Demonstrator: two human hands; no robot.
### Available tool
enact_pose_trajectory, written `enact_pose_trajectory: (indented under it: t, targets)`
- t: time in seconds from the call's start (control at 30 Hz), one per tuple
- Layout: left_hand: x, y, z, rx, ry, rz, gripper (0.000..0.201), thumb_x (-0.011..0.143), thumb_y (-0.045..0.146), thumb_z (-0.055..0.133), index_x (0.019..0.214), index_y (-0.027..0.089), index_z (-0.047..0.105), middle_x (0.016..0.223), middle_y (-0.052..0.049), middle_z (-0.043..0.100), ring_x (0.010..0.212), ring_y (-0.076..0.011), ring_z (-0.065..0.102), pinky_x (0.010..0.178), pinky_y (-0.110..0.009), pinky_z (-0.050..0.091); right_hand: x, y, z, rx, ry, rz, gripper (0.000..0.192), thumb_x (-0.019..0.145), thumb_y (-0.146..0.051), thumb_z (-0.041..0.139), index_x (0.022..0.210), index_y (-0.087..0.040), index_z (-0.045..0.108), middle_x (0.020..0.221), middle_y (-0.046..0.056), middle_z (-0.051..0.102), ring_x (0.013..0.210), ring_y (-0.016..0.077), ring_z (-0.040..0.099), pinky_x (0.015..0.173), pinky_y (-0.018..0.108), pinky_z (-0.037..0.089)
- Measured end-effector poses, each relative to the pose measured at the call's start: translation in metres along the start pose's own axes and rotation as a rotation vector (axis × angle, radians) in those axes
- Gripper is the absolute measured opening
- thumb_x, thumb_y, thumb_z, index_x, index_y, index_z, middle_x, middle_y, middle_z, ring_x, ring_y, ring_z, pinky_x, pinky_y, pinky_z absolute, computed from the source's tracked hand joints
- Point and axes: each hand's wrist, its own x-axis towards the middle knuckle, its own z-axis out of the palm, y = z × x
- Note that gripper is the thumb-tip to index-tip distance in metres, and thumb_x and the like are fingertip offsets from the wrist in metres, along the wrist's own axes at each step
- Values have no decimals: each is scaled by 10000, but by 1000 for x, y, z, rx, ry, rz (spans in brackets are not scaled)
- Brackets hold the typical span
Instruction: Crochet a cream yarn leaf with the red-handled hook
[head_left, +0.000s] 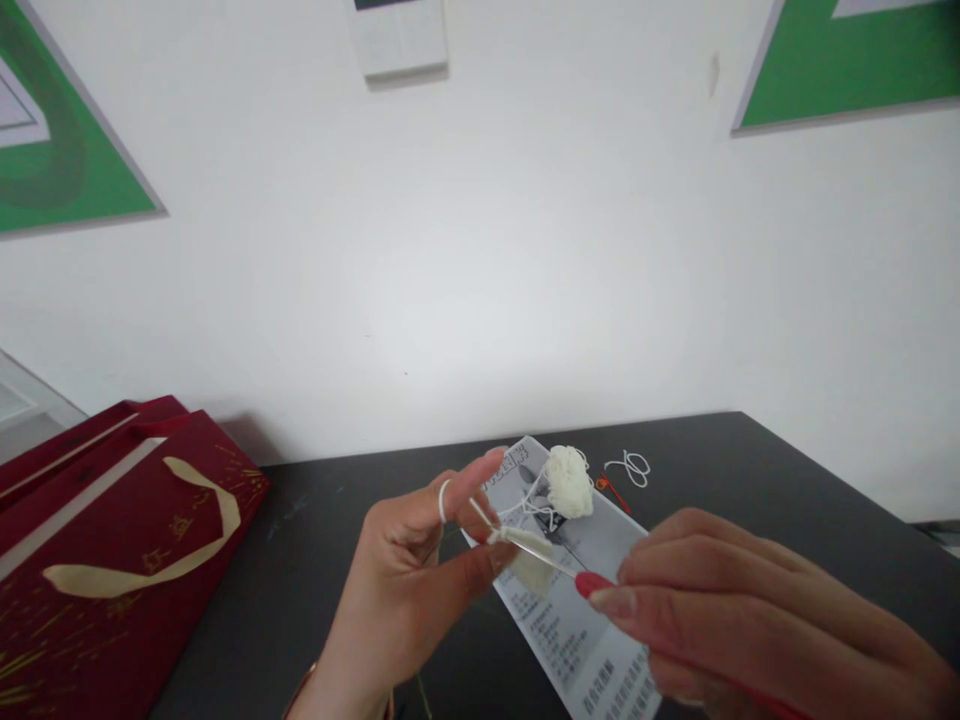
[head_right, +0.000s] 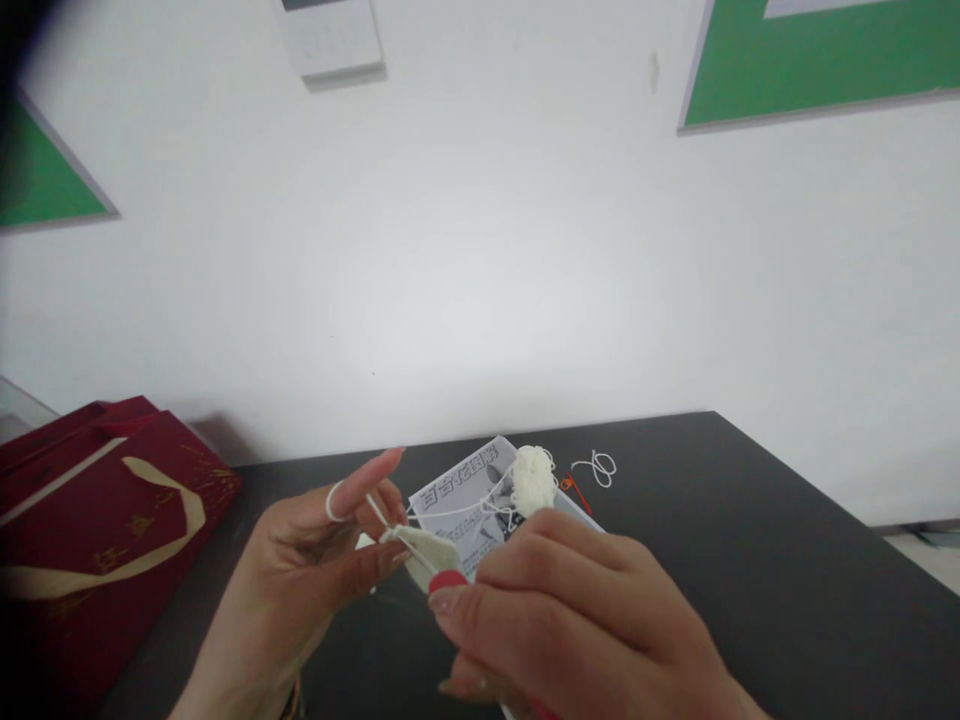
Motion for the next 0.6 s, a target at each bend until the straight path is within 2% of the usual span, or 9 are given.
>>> enact_pose_trajectory:
  t: [0.1,0.17,0.23,0.4,0.6]
  targets:
    - [2,1,-3,-58,-88,-95,452,661,95,777,1038,343,741,599,-1,590,637,-160,543,615,-297,493,0,3,-6,145,50,114,103,849,-274,635,897,-202,690,678,23,685,536,153,630,476,233,535]
    - [2,2,-4,-108,-137,-154,467,615,87,800,1009,334,754,594,2,589,613,-146,531,607,-288,475,-1,5,-7,234,70,179,86,835,-232,651,900,-222,705,726,30,707,574,160,645,479,230,527]
    - [1,2,-3,-171,-157,-223,445,586,104,819,969,324,769,588,4,592,601,-132,526,606,-271,448,0,8,-7,352,98,252,77,831,-240,655,875,-228,716,675,22,697,564,168,633,462,239,514]
    - [-2,5,2,-293,-163,-374,390,503,241,880,880,291,796,550,5,570,533,-106,477,557,-250,367,3,19,-6,522,71,371,108,838,-270,656,801,-207,734,623,21,674,546,144,597,488,234,485]
    - [-1,6,3,-322,-222,-432,400,456,303,897,843,321,797,508,10,541,515,-112,433,539,-260,306,4,30,-3,735,31,448,172,838,-303,650,787,-159,730,574,23,623,521,129,564,477,230,459]
